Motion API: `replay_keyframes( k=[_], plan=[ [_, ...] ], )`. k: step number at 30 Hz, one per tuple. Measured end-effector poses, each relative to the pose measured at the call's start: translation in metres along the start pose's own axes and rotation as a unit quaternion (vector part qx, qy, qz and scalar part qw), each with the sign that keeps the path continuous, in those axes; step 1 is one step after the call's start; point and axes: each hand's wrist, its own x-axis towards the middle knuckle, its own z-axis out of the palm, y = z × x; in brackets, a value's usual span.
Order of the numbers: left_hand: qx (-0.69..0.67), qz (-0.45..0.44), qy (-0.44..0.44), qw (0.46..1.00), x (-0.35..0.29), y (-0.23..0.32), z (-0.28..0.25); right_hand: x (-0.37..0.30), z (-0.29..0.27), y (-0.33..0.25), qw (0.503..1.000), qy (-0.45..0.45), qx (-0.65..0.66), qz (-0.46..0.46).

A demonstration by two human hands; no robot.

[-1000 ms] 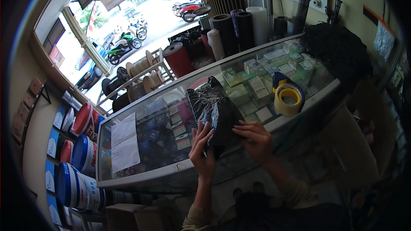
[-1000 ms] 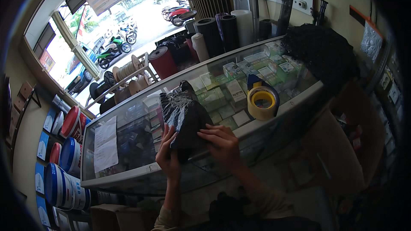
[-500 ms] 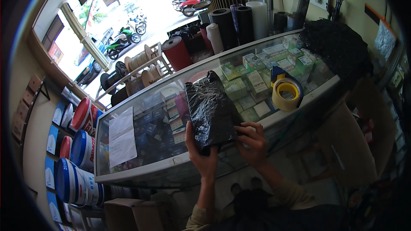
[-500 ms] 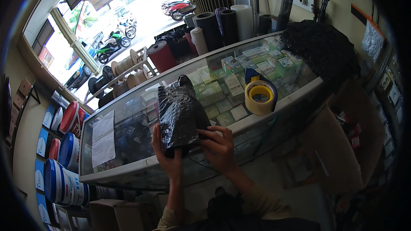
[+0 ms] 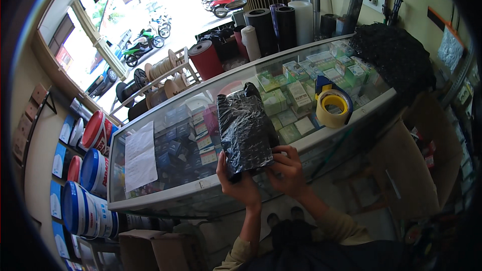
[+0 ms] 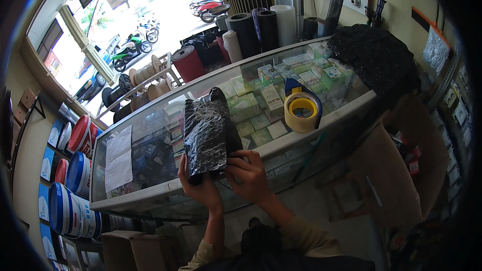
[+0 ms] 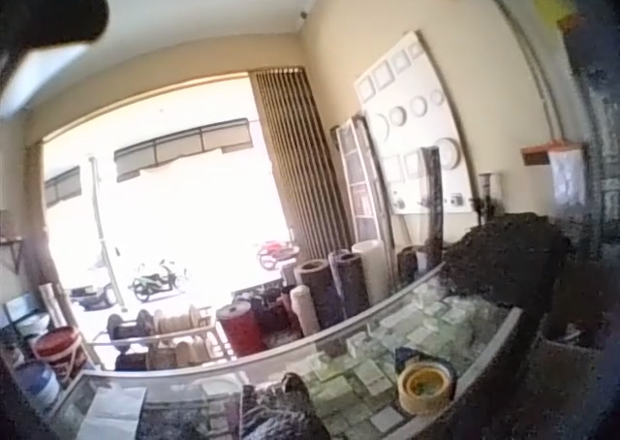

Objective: The recorder gathers items from a box, wraps them in bubble wrap, and seals the package with tape.

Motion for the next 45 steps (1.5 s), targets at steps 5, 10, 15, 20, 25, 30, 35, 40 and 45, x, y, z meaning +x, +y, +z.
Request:
replay_keyframes(
  k=[5, 10, 15, 20, 25, 30, 35, 40, 45],
  plan=[
    [0.142, 0.074, -0.023, 0.987, 0.002, -0.005, -0.010, 0.021, -0.010, -0.017, 0.973, 0.096, 0.196, 0.080],
    [0.280, 0.256, -0.039, 0.924, 0.004, -0.012, -0.020, 0.050, -0.016, -0.022, 0.907, 0.020, 0.301, 0.293],
    [0.246, 0.287, -0.071, 0.923, 0.010, -0.012, -0.022, 0.055, -0.015, -0.012, 0.835, 0.012, 0.363, 0.414],
    [0.154, 0.273, -0.219, 0.924, 0.035, 0.014, -0.044, 0.046, -0.004, -0.019, 0.907, -0.024, 0.249, 0.340],
    [0.138, 0.287, -0.380, 0.868, 0.118, 0.031, -0.002, 0.026, 0.000, -0.010, 0.873, -0.004, 0.327, 0.362],
    [0.248, 0.195, -0.618, 0.720, 0.159, 0.001, 0.046, 0.020, 0.004, -0.032, 0.928, 0.031, 0.224, 0.295],
    [0.247, 0.253, -0.596, 0.721, 0.155, -0.011, 0.054, 0.011, 0.002, -0.025, 0.965, 0.076, 0.097, 0.230],
    [0.273, 0.235, -0.586, 0.726, 0.150, -0.003, 0.056, 0.006, 0.000, -0.025, 0.921, 0.064, 0.207, 0.324],
    [0.277, 0.234, -0.503, 0.784, 0.129, 0.000, 0.052, -0.003, 0.007, -0.015, 0.926, 0.158, 0.140, 0.314]
  ],
)
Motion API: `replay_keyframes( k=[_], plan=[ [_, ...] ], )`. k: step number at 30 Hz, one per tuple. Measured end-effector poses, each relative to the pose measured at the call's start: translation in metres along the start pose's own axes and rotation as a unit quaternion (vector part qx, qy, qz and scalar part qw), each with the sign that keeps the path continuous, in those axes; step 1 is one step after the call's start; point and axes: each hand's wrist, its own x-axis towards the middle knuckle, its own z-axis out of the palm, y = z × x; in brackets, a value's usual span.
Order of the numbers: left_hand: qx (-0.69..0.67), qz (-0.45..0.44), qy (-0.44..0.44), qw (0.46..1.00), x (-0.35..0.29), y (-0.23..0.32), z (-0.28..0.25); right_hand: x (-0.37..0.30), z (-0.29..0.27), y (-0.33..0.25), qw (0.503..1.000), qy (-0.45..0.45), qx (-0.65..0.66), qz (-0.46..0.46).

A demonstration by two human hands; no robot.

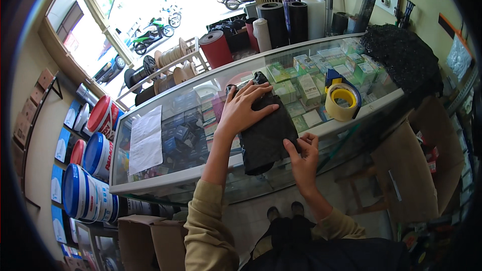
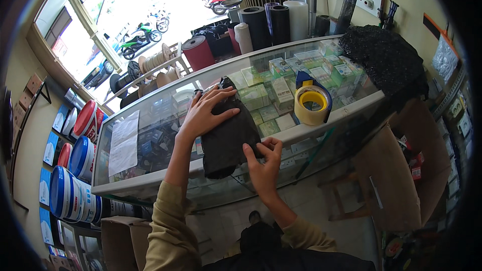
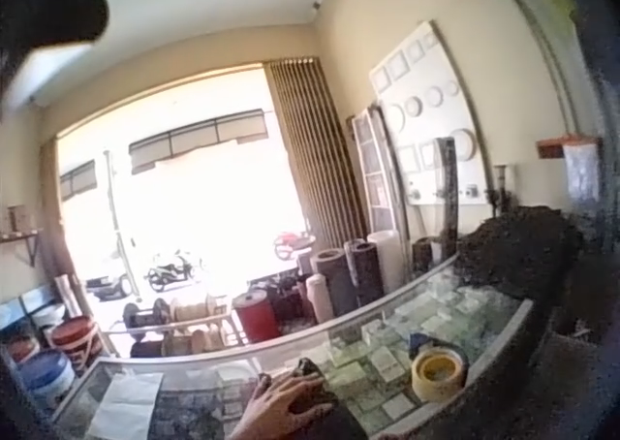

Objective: The recorder gathers items from a box, wraps them in bubble wrap, and seals the package with tape.

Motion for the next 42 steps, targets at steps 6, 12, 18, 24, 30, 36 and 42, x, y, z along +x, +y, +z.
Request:
replay_keyframes(
  k=[6, 12, 18, 24, 30, 36, 42],
  plan=[
    [0.047, 0.027, 0.170, 0.984, -0.033, 0.045, 0.008, 0.008, -0.006, -0.003, 0.997, -0.013, -0.026, 0.066],
    [0.030, 0.001, 0.157, 0.987, -0.046, 0.061, 0.026, 0.027, -0.012, 0.002, 0.993, -0.058, 0.059, 0.089],
    [-0.010, -0.005, 0.133, 0.991, -0.050, 0.058, 0.019, 0.030, -0.015, 0.007, 0.982, -0.105, 0.095, 0.128],
    [-0.018, -0.024, 0.112, 0.993, -0.048, 0.061, 0.016, 0.007, 0.000, 0.007, 0.986, -0.006, 0.129, 0.104],
    [0.015, -0.041, 0.133, 0.990, -0.048, 0.066, 0.023, -0.006, 0.012, -0.002, 0.991, 0.000, -0.094, -0.100],
    [0.112, -0.262, 0.333, 0.899, -0.081, 0.082, 0.015, -0.005, 0.011, 0.003, 0.985, -0.002, -0.107, -0.137],
    [-0.244, -0.349, 0.381, 0.821, -0.113, 0.080, 0.044, -0.009, 0.010, -0.003, 0.960, -0.052, -0.148, -0.232]
  ],
)
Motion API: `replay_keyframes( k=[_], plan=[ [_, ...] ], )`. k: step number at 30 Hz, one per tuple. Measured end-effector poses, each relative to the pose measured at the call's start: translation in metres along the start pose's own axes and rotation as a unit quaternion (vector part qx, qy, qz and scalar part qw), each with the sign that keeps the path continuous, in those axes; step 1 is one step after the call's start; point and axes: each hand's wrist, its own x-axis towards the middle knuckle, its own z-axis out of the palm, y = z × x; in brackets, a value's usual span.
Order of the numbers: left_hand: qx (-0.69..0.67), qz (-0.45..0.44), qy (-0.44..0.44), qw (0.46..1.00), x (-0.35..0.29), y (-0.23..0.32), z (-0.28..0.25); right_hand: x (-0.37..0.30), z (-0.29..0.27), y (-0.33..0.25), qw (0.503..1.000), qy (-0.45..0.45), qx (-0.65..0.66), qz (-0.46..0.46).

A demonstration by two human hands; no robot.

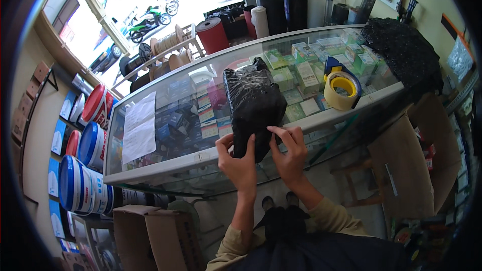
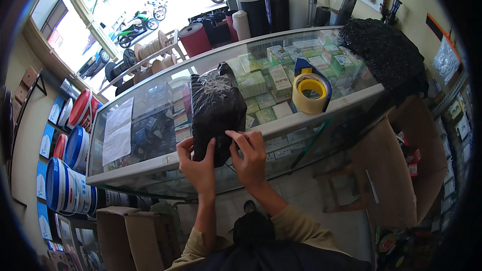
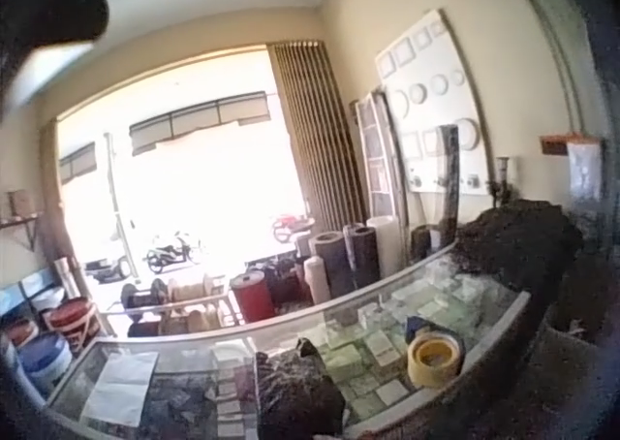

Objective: The recorder gathers items from a box, wraps them in bubble wrap, and seals the package with tape.

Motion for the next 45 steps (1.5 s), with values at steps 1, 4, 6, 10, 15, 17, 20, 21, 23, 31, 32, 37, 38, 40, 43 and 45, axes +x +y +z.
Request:
replay_keyframes(
  k=[1, 4, 6, 10, 15, 17, 20, 21, 23, 31, 32, 37, 38, 40, 43, 45],
  plan=[
    [0.001, -0.002, 0.003, 1.000, -0.004, -0.006, 0.004, -0.002, 0.000, 0.001, 1.000, 0.001, -0.002, -0.007],
    [0.005, 0.088, 0.065, 0.994, -0.004, -0.029, 0.013, -0.001, 0.002, 0.000, 1.000, -0.003, -0.002, -0.019],
    [0.074, 0.246, 0.082, 0.963, -0.003, -0.037, 0.015, -0.001, 0.002, 0.001, 1.000, -0.007, -0.004, -0.019],
    [0.066, 0.286, 0.055, 0.954, 0.005, -0.047, 0.015, -0.003, 0.003, 0.005, 1.000, -0.001, 0.017, -0.001],
    [0.061, 0.380, -0.099, 0.918, 0.019, -0.057, -0.003, 0.001, 0.002, 0.008, 0.998, -0.001, 0.052, 0.031],
    [0.073, 0.376, -0.175, 0.907, 0.023, -0.050, -0.022, 0.001, 0.002, 0.017, 0.998, -0.004, 0.067, 0.005],
    [0.162, 0.415, -0.276, 0.851, 0.043, -0.043, -0.041, 0.002, 0.002, 0.016, 0.997, -0.013, 0.075, -0.010],
    [0.236, 0.455, -0.300, 0.804, 0.048, -0.042, -0.043, 0.003, 0.002, 0.015, 0.997, -0.013, 0.076, -0.011],
    [0.263, 0.480, -0.321, 0.773, 0.055, -0.040, -0.041, 0.005, 0.001, 0.012, 0.998, -0.003, 0.044, -0.032],
    [0.239, 0.502, -0.349, 0.754, 0.061, -0.045, -0.035, 0.008, 0.001, 0.027, 0.992, -0.063, 0.085, -0.064],
    [0.236, 0.503, -0.340, 0.759, 0.059, -0.047, -0.035, 0.007, 0.000, 0.027, 0.989, -0.075, 0.124, -0.015],
    [0.159, 0.522, -0.300, 0.783, 0.060, -0.038, -0.020, 0.010, -0.007, 0.027, 0.988, -0.112, 0.102, -0.021],
    [0.160, 0.536, -0.299, 0.773, 0.063, -0.037, -0.018, 0.010, -0.009, 0.029, 0.988, -0.124, 0.089, -0.020],
    [0.159, 0.555, -0.298, 0.760, 0.066, -0.037, -0.016, 0.012, -0.014, 0.029, 0.984, -0.141, 0.106, -0.022],
    [0.186, 0.546, -0.315, 0.754, 0.066, -0.038, -0.018, 0.021, -0.022, 0.023, 0.976, -0.179, 0.120, -0.031],
    [0.225, 0.606, -0.198, 0.737, 0.067, -0.036, -0.016, 0.024, -0.028, 0.025, 0.973, -0.196, 0.114, -0.041]
  ],
)
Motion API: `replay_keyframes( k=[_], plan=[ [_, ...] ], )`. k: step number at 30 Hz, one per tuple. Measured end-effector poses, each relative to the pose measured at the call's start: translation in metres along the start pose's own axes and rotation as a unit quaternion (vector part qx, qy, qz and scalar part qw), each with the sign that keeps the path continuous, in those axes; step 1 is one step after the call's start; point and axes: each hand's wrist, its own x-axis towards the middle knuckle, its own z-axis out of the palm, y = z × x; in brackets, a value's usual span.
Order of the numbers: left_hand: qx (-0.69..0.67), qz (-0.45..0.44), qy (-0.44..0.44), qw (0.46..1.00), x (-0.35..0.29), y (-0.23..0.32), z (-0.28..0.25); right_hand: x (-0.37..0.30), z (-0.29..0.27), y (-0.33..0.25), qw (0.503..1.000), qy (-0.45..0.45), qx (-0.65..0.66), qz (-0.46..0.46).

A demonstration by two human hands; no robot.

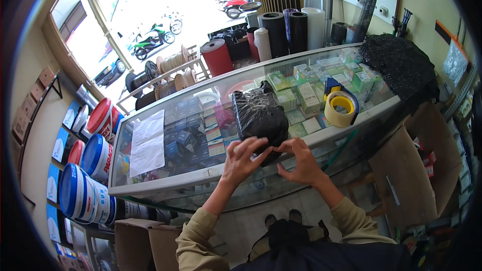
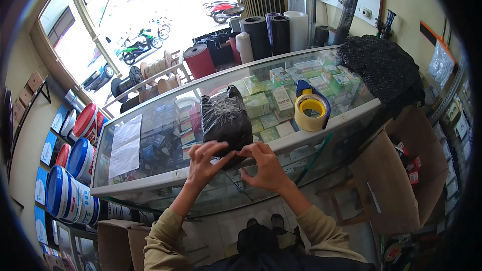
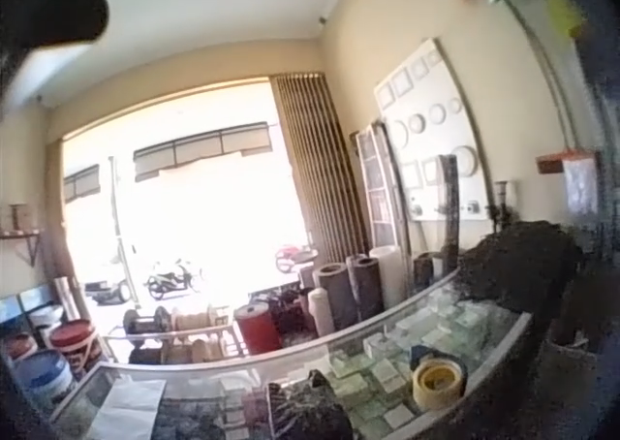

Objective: The recorder gathers items from a box, wraps them in bubble wrap, and seals the package with tape.

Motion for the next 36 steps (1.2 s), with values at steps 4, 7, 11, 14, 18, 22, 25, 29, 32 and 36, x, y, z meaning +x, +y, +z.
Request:
replay_keyframes(
  k=[4, 7, 11, 14, 18, 22, 25, 29, 32, 36],
  plan=[
    [-0.094, 0.010, -0.057, 0.994, 0.020, -0.010, -0.009, -0.003, -0.001, 0.014, 0.993, -0.019, -0.110, -0.049],
    [-0.118, 0.035, -0.065, 0.990, 0.022, -0.018, -0.011, 0.004, -0.002, 0.017, 0.981, 0.010, -0.163, -0.102],
    [-0.156, 0.052, -0.077, 0.983, 0.029, -0.024, -0.019, 0.021, -0.011, 0.020, 0.965, -0.010, -0.149, -0.216],
    [-0.212, 0.043, -0.070, 0.974, 0.040, -0.025, -0.027, 0.031, -0.016, 0.011, 0.976, -0.011, -0.069, -0.208],
    [-0.268, -0.005, -0.038, 0.963, 0.047, -0.026, -0.032, 0.041, -0.015, 0.003, 0.978, 0.010, -0.059, -0.201],
    [-0.291, -0.020, -0.040, 0.956, 0.050, -0.037, -0.031, 0.059, -0.017, -0.002, 0.981, 0.034, -0.017, -0.188],
    [-0.295, -0.029, -0.029, 0.955, 0.061, -0.038, -0.034, 0.067, -0.023, -0.003, 0.977, 0.000, -0.056, -0.208],
    [-0.308, -0.051, 0.008, 0.950, 0.080, -0.039, -0.053, 0.085, -0.023, -0.013, 0.978, 0.000, -0.020, -0.207],
    [-0.471, -0.362, 0.010, 0.804, 0.100, -0.035, -0.060, 0.098, -0.028, -0.020, 0.986, 0.006, 0.007, -0.164],
    [-0.446, -0.371, -0.019, 0.814, 0.098, -0.055, -0.064, 0.115, -0.021, -0.020, 0.986, 0.003, 0.018, -0.163]
  ],
)
